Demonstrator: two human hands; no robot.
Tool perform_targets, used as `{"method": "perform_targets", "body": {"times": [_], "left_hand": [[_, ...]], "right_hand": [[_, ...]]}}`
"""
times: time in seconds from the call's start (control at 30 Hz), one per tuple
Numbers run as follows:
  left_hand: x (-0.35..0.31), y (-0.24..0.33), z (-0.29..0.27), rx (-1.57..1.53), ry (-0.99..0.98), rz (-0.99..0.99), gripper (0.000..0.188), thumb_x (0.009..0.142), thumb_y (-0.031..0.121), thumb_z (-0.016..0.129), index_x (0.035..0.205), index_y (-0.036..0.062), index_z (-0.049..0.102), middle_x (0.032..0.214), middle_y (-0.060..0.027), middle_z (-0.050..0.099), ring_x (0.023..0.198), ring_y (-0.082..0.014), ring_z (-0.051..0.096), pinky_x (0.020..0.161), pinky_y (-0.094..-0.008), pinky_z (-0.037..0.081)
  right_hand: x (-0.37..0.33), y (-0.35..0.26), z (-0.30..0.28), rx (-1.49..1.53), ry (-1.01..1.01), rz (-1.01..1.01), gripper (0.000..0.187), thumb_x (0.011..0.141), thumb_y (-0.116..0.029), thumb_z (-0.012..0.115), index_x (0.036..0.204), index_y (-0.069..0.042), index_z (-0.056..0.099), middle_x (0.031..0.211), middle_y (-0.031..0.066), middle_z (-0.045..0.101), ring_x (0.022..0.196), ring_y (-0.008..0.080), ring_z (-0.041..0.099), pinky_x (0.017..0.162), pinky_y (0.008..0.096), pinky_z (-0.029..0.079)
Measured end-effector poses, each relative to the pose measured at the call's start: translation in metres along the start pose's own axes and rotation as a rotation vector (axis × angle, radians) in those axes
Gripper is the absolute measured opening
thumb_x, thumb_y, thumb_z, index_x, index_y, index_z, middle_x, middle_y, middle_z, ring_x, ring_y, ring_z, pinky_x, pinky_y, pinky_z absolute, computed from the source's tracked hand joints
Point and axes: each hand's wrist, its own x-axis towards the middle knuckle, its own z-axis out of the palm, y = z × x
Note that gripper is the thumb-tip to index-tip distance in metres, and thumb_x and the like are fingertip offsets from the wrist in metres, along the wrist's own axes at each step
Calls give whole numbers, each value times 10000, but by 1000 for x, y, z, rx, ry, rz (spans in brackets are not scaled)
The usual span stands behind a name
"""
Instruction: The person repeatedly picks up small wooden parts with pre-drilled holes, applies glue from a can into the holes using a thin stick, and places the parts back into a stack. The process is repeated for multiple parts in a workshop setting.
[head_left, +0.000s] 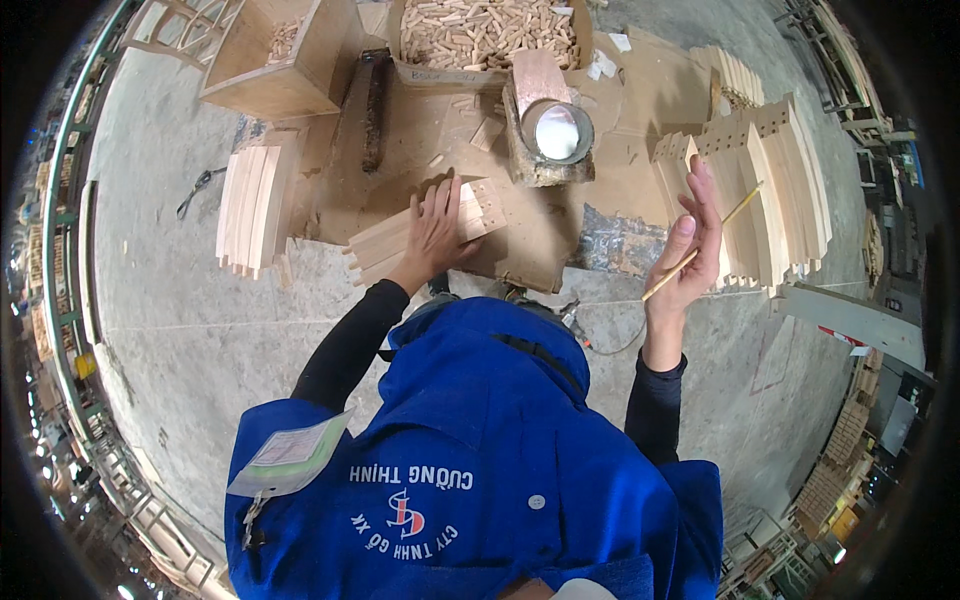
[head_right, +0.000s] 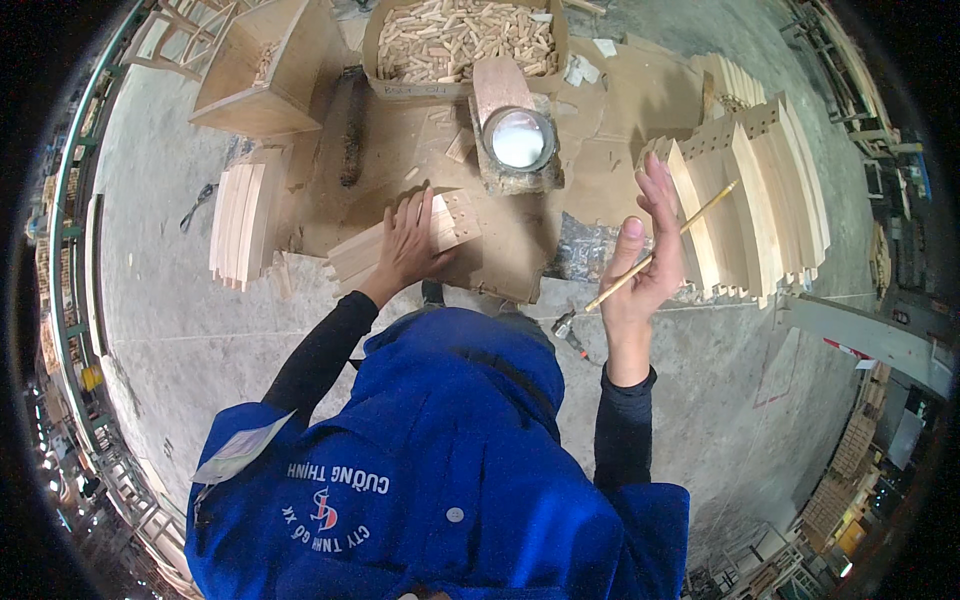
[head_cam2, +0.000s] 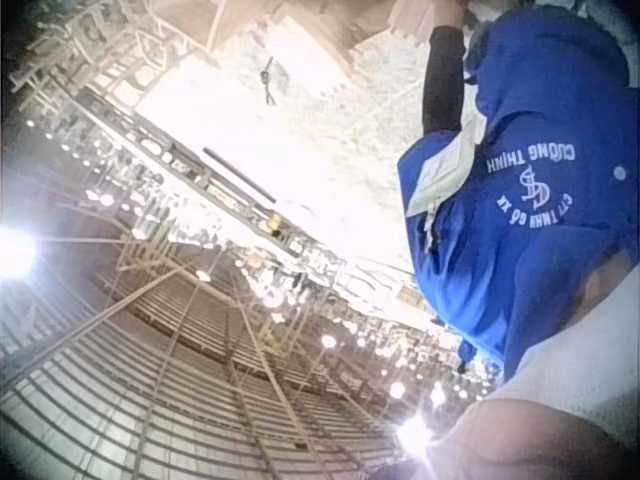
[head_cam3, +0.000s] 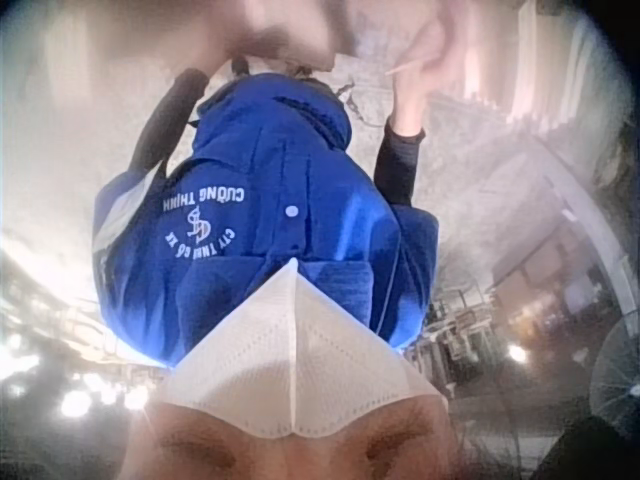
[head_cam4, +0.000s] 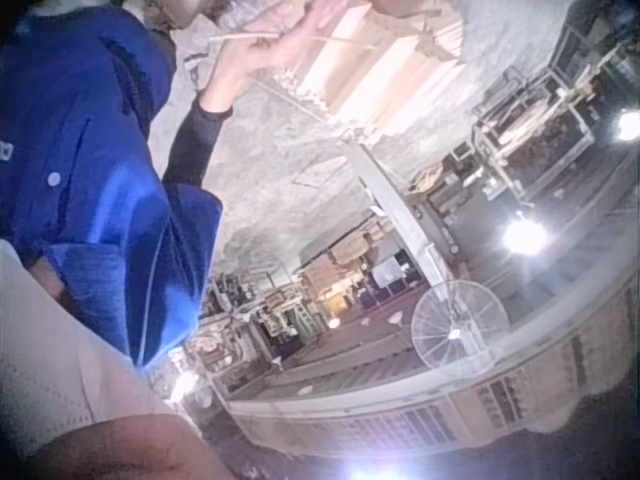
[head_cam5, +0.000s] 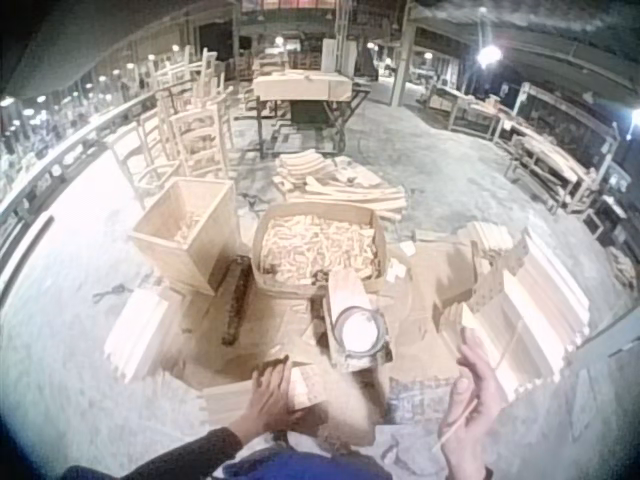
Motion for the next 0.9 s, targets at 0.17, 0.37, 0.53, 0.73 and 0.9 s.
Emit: {"method": "perform_targets", "body": {"times": [0.17, 0.37, 0.53, 0.73, 0.9], "left_hand": [[-4, -22, -17, -106, -167, -44, 1200, 631, 437, 881, 1562, -14, 273, 1356, -196, 527, 1284, -378, 506, 1088, -476, 404], [-1, -32, -16, -89, -214, -76, 1043, 528, 397, 943, 1360, 10, 446, 1207, -158, 542, 1180, -352, 538, 994, -460, 450], [6, -33, -45, -341, -294, -132, 955, 562, 342, 945, 1309, -17, 472, 1233, -188, 527, 1193, -368, 534, 1008, -462, 461], [-11, -31, -104, -1160, 105, -177, 1071, 637, 191, 930, 1441, 35, 240, 1377, -167, 448, 1357, -292, 464, 1152, -421, 381], [-31, -15, -121, -886, 294, -134, 1375, 705, 209, 940, 1554, 101, -136, 1531, -185, 371, 1381, -306, 478, 1135, -429, 428]], "right_hand": [[1, -5, 5, 227, -10, 172, 599, 1123, -483, 373, 1394, 13, 570, 1305, 210, 678, 1225, 319, 647, 992, 427, 516], [4, 9, 12, 464, -130, 377, 533, 1126, -413, 424, 1415, 16, 553, 1023, 114, 721, 994, 210, 686, 960, 369, 529], [13, 8, 21, 414, -225, 487, 365, 1096, -223, 525, 1359, 18, 599, 1061, 116, 745, 1014, 167, 693, 927, 319, 541], [11, 14, 25, 418, -257, 516, 283, 1057, -147, 602, 1281, 23, 634, 1102, 146, 765, 1070, 171, 705, 924, 307, 543], [10, 16, 32, 370, -273, 547, 250, 1014, -107, 684, 1209, 46, 664, 1015, 132, 777, 970, 162, 733, 861, 281, 568]]}}
